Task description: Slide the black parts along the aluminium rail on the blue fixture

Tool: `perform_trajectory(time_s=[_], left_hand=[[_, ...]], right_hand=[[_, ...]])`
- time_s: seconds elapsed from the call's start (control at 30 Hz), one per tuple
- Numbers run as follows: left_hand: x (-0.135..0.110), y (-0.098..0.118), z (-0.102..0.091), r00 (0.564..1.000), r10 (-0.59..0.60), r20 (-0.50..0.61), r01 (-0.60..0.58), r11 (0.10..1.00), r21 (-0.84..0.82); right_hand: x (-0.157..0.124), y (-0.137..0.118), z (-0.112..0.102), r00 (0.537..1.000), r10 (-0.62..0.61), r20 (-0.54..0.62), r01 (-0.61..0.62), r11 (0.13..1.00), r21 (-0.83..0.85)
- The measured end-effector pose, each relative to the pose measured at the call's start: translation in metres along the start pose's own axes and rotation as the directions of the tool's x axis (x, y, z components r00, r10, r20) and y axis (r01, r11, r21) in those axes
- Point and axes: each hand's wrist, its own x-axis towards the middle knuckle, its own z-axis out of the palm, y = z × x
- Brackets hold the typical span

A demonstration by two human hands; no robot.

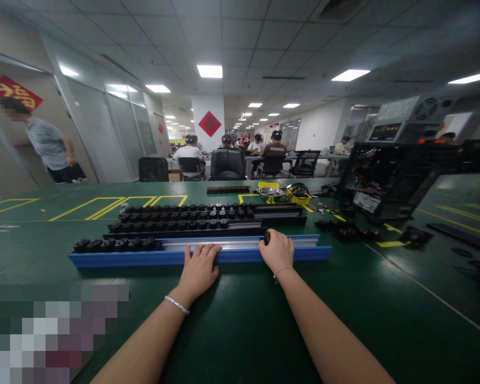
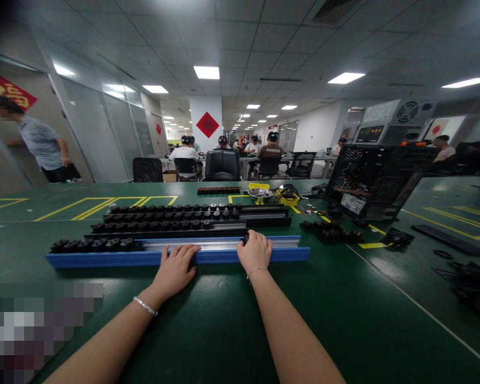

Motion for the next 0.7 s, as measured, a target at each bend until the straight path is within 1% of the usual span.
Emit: perform_trajectory(time_s=[0.7], left_hand=[[0.0004,0.0015,-0.0035,0.999,-0.013,0.029,0.013,1.000,0.007]], right_hand=[[0.0051,0.0051,-0.0088,0.996,0.027,0.086,-0.026,1.000,-0.006]])
